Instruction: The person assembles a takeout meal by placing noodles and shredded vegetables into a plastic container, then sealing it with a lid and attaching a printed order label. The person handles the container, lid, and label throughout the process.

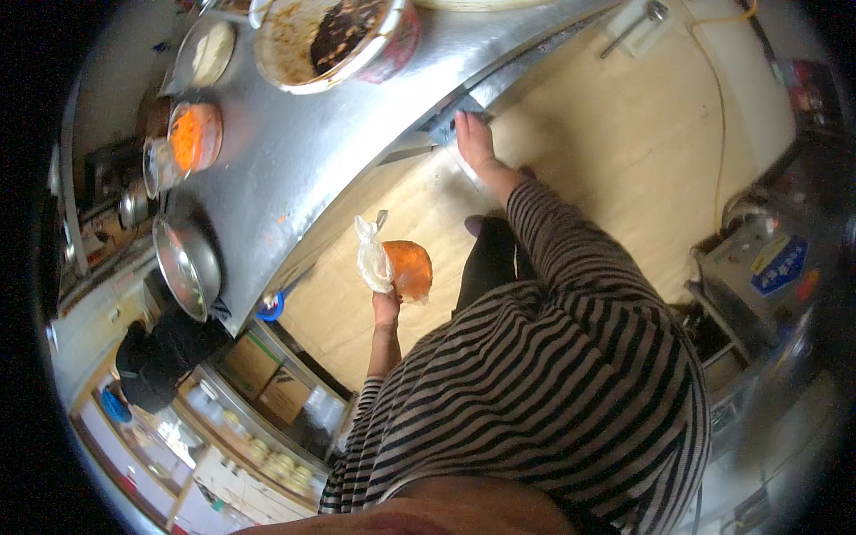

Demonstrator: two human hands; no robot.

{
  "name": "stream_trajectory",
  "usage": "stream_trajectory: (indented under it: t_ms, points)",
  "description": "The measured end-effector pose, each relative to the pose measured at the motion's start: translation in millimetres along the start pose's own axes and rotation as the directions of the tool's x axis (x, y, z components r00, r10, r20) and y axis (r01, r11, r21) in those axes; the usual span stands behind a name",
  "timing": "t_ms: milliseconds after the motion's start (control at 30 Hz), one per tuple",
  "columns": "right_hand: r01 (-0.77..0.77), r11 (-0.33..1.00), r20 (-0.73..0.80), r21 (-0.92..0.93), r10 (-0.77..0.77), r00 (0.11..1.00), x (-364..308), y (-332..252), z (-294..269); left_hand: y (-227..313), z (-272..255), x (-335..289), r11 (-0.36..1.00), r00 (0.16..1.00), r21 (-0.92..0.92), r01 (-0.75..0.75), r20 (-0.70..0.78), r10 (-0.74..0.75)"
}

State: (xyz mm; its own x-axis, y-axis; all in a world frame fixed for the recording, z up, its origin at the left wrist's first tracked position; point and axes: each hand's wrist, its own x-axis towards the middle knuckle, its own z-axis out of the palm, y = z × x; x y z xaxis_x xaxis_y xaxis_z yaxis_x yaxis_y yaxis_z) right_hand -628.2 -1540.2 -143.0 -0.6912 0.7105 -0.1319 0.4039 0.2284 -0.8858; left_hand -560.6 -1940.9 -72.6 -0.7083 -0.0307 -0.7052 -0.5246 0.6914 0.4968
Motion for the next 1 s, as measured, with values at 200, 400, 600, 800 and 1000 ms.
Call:
stream_trajectory:
  t_ms: [200, 400, 600, 800, 1000]
  points:
    - [-0.113, 0.807, -0.234, 0.58, 0.298, 0.926, -55, 24, -26, 41, 53, 41, 0.86, 0.924, 0.353, -0.368, 0.243, 0.295]
    - [-0.092, 0.652, -0.19, 0.753, 0.349, 0.917, -85, 50, -68, 45, 147, 123, 0.555, 0.863, 0.661, -0.505, 0.383, 0.329]
    - [-0.159, 0.747, -0.147, 0.646, 0.326, 0.934, -109, 78, -95, 100, 255, 238, 0.492, 0.835, 0.697, -0.521, 0.535, 0.127]
    - [-0.145, 0.757, -0.09, 0.637, 0.259, 0.962, -119, 101, -110, 216, 330, 305, 0.718, 0.915, 0.568, -0.402, 0.257, 0.31]
    - [0.052, 0.78, -0.261, 0.623, 0.145, 0.954, -110, 95, -106, 281, 360, 348, 0.849, 0.955, 0.442, -0.289, 0.195, 0.223]
